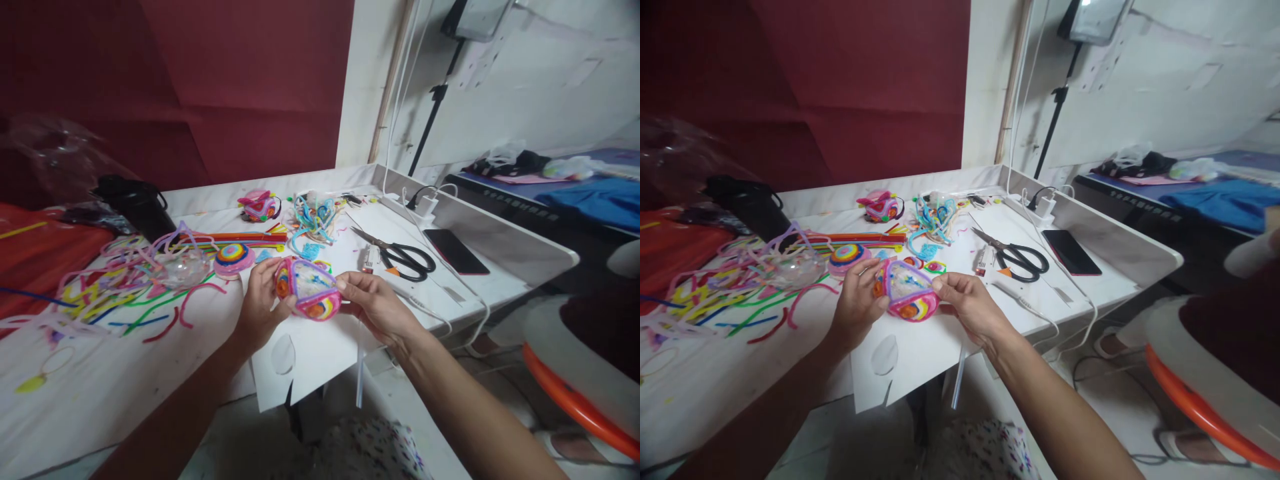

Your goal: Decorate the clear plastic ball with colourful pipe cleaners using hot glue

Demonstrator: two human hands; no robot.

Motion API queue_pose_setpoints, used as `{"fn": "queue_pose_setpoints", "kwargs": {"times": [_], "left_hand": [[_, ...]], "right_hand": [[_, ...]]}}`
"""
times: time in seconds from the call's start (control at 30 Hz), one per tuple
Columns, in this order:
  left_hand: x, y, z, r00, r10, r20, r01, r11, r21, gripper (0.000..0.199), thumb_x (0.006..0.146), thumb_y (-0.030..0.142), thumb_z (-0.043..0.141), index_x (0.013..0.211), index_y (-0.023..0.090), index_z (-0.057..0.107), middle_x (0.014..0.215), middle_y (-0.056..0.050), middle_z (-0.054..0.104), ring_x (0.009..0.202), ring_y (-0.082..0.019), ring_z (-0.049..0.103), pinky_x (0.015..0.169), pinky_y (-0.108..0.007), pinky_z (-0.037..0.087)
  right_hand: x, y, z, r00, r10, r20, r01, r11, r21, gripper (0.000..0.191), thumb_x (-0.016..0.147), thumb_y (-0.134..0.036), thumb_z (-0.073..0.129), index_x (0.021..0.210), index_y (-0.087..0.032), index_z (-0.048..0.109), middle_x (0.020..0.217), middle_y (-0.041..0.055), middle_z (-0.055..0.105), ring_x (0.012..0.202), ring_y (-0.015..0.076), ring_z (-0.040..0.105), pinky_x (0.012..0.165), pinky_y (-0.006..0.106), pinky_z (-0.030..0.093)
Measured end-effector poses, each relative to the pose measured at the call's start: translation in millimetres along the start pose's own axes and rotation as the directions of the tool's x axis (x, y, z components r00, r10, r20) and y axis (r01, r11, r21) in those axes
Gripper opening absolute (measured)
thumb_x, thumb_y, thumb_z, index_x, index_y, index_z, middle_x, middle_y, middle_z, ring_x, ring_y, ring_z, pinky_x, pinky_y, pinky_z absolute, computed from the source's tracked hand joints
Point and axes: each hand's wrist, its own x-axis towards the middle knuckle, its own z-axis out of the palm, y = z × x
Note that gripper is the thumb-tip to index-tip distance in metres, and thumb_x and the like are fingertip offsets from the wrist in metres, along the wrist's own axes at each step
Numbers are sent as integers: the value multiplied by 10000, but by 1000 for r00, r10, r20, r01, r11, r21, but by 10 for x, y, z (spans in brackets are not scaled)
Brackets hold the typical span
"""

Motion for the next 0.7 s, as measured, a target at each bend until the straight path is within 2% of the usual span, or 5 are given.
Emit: {"fn": "queue_pose_setpoints", "kwargs": {"times": [0.33, 0.47, 0.57, 0.63, 0.7], "left_hand": [[-31, -31, -19, 1000, 2, 19, -1, 999, -35, 600, 723, 345, 715, 1225, 242, 403, 1303, -139, 532, 1228, -273, 536, 981, -430, 483], [-20, 4, -40, 999, 49, -4, -49, 999, -18, 498, 790, 359, 653, 1220, 220, 442, 1300, -134, 552, 1256, -263, 516, 1041, -445, 433], [1, 145, -85, 980, 178, -89, -156, 965, 210, 367, 831, 321, 615, 1174, 214, 543, 1239, -100, 576, 1219, -261, 535, 1037, -444, 435], [6, 297, -99, 939, 317, -131, -212, 836, 505, 289, 806, 273, 653, 1088, 218, 633, 1134, -70, 595, 1107, -251, 577, 977, -408, 475], [1, 458, -77, 913, 402, -66, -259, 697, 669, 246, 805, 238, 658, 1051, 232, 674, 1045, -42, 611, 920, -206, 618, 901, -363, 507]], "right_hand": [[-6, -4, 4, 1000, -24, 11, 24, 1000, -5, 335, 621, -446, 843, 659, -159, 674, 629, 0, 635, 593, 121, 562, 654, 299, 500], [-8, -4, 4, 999, -36, -1, 36, 999, -28, 356, 605, -459, 848, 655, -159, 664, 633, -2, 632, 609, 124, 566, 668, 307, 498], [-10, -4, 18, 995, -97, -25, 95, 991, -97, 367, 628, -485, 827, 680, -163, 658, 650, -7, 625, 621, 121, 558, 690, 308, 485], [-16, -5, 39, 981, -191, -27, 182, 965, -191, 362, 680, -501, 787, 705, -165, 655, 651, -9, 605, 621, 118, 535, 662, 287, 454], [-30, -7, 70, 953, -302, -12, 284, 908, -306, 358, 735, -514, 738, 720, -167, 648, 653, -7, 585, 620, 121, 509, 613, 269, 411]]}}
